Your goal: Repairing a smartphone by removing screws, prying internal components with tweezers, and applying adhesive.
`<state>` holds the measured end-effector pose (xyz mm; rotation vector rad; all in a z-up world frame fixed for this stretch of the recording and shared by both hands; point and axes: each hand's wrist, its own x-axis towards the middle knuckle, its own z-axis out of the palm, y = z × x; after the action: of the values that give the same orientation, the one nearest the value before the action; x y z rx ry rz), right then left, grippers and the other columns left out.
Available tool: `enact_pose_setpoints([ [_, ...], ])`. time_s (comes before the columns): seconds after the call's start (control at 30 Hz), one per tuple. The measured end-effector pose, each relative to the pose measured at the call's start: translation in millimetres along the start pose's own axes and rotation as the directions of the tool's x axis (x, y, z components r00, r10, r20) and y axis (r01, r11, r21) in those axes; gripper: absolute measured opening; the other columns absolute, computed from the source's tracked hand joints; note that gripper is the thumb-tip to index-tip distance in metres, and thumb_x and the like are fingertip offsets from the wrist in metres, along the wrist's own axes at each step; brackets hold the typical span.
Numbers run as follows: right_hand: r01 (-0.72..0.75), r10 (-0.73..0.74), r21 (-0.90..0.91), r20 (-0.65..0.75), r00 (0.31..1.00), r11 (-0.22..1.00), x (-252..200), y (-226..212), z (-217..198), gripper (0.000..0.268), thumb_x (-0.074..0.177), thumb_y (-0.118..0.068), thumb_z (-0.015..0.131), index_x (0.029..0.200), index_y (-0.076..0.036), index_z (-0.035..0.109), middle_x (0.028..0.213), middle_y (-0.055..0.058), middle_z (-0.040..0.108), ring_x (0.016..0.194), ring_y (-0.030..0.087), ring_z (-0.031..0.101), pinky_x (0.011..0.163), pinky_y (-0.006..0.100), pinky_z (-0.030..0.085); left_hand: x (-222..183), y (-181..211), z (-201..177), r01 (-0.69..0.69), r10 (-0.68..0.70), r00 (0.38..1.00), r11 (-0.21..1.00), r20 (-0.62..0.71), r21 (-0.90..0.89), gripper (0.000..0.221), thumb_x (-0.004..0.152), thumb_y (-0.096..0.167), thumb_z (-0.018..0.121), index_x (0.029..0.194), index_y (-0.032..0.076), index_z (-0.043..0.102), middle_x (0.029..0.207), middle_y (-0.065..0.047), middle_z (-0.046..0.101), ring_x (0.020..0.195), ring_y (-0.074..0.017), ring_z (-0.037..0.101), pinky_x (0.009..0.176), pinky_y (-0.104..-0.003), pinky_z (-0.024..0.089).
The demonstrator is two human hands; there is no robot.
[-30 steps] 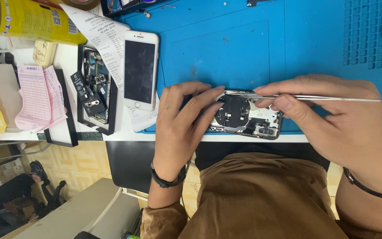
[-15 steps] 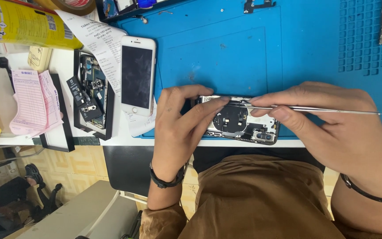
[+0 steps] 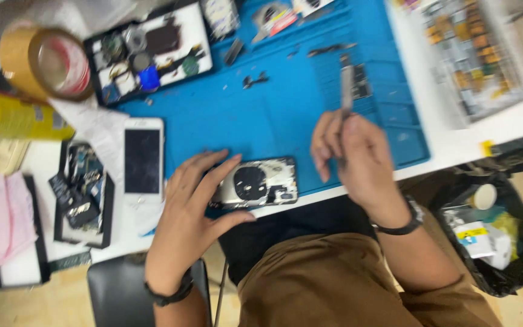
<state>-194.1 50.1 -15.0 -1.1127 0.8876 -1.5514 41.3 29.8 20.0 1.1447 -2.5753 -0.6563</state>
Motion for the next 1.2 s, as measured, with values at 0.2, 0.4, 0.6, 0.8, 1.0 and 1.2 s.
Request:
enact_pose_setpoints([
  [0.2,-0.289,0.29,-0.479,-0.072,0.954,0.829,-35,-45,-5,0.031,0.096,-0.034,0.035,0.096,-0.011,0.055,0.058,-0.003,0.035,0.047,0.01,0.03,0.048,0.027,0.031,2,0,-3,0.066,-0.058,0.991,0.996,0.124,-0.063,0.074,0.074,0.038,0.071,0.139,0.021,0.04,0.126,-0.005,0.048,0.116,-0.0286,0.044,0.091,-0.048,0.038],
  [0.4,-0.259,-0.099,-0.916,-0.301,0.948,0.307,-24,-81,-65,0.021,0.095,-0.01,0.052,0.112,0.001,0.059,0.105,0.015,0.057,0.083,0.023,0.056,0.075,0.033,0.049,-5,-2,4,0.072,-0.067,0.996,0.994,0.06,-0.081,0.078,0.073,0.036,0.076,0.14,0.022,0.038,0.116,-0.006,0.047,0.112,-0.0277,0.043,0.089,-0.045,0.038],
  [0.6,-0.158,-0.146,-0.986,-0.165,0.975,0.059,4,-69,-125,0.019,0.094,-0.012,0.06,0.107,0.0,0.067,0.086,0.016,0.053,0.089,0.032,0.048,0.077,0.043,0.04,-6,12,9,0.09,-0.095,0.995,0.966,-0.009,-0.243,0.079,0.076,0.028,0.073,0.142,0.02,0.032,0.121,-0.008,0.041,0.115,-0.0242,0.047,0.084,-0.043,0.049],
  [0.8,-0.169,-0.151,-0.984,-0.176,0.973,0.058,14,-75,-101,0.029,0.094,-0.02,0.06,0.115,-0.002,0.064,0.095,0.015,0.06,0.093,0.03,0.046,0.077,0.041,0.04,-7,11,21,0.107,-0.153,0.983,0.925,-0.098,-0.365,0.076,0.076,0.028,0.072,0.141,0.018,0.032,0.121,-0.01,0.04,0.114,-0.0216,0.047,0.09,-0.041,0.052],
  [1.0,-0.387,-0.068,-0.899,-0.407,0.911,0.208,99,-89,-71,0.05,0.097,-0.035,0.059,0.131,0.001,0.046,0.082,0.008,0.061,0.071,0.02,0.058,0.067,0.035,0.05,-13,2,34,-0.02,-0.058,0.966,0.955,-0.253,-0.295,0.081,0.076,0.024,0.075,0.141,0.012,0.028,0.126,-0.014,0.039,0.122,-0.0286,0.044,0.097,-0.048,0.045],
  [1.2,-0.348,-0.209,-0.921,-0.31,0.927,-0.175,158,-17,-146,0.035,0.082,-0.029,0.079,0.097,0.0,0.065,0.094,0.028,0.064,0.081,0.049,0.063,0.059,0.055,0.051,-22,-9,40,-0.177,0.093,0.931,0.96,-0.352,-0.215,0.075,0.086,0.024,0.071,0.143,0.011,0.025,0.132,-0.015,0.043,0.12,-0.0319,0.044,0.097,-0.046,0.043],
])
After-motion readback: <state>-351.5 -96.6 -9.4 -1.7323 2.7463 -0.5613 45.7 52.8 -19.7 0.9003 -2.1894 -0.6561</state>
